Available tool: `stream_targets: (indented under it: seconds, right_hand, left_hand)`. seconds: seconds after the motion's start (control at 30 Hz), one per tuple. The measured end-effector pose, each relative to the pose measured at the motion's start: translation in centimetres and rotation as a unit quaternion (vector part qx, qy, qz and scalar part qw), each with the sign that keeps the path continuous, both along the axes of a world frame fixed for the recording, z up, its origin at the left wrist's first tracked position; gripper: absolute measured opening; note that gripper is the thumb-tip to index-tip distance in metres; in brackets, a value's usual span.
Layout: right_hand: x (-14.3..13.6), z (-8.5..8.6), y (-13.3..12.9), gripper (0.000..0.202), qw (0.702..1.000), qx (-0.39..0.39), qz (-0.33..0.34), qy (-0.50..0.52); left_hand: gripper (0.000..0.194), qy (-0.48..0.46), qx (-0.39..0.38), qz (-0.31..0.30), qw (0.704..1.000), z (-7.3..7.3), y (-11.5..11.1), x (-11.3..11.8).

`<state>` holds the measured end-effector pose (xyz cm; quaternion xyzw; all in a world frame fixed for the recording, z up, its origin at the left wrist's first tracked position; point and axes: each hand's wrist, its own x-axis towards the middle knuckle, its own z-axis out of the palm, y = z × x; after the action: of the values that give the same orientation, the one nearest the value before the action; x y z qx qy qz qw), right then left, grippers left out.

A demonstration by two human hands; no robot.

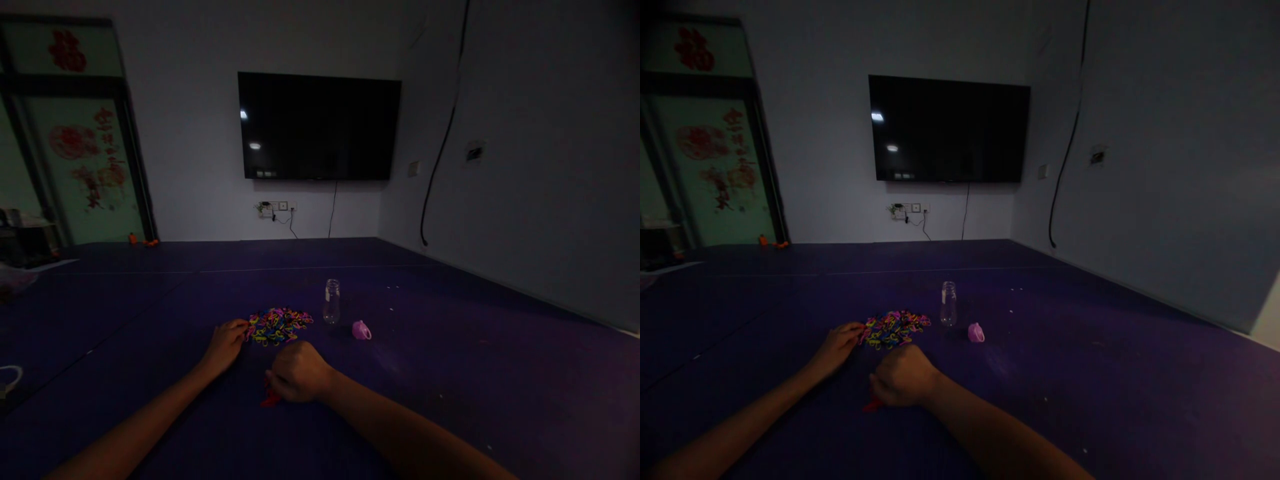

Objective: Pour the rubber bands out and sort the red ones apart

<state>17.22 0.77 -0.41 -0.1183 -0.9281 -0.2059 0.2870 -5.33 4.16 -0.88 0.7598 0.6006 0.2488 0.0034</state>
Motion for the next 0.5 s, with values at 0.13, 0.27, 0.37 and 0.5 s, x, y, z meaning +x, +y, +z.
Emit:
stream_targets:
  seconds: [0.13,0.27,0.37,0.5]
  right_hand:
    - [0.0,0.1,-0.1,0.033,1.000,0.003,-0.006,0.006]
    - [0.0,0.2,-0.1,0.034,1.000,0.003,-0.007,-0.003]
    - [0.0,0.2,-0.2,0.034,1.000,0.001,-0.011,-0.002]
    - [-0.1,0.1,-0.2,0.033,1.000,-0.013,-0.023,0.005]
  left_hand:
    - [0.039,-0.064,0.035,-0.021,0.997,0.2,-0.1,-0.1]
    - [0.037,-0.127,0.065,-0.017,0.990,0.6,-0.4,-0.2]
    - [0.034,-0.157,0.081,0.005,0.984,0.8,-0.8,-0.2]
    - [0.030,-0.177,0.112,0.005,0.978,1.2,-1.4,0.0]
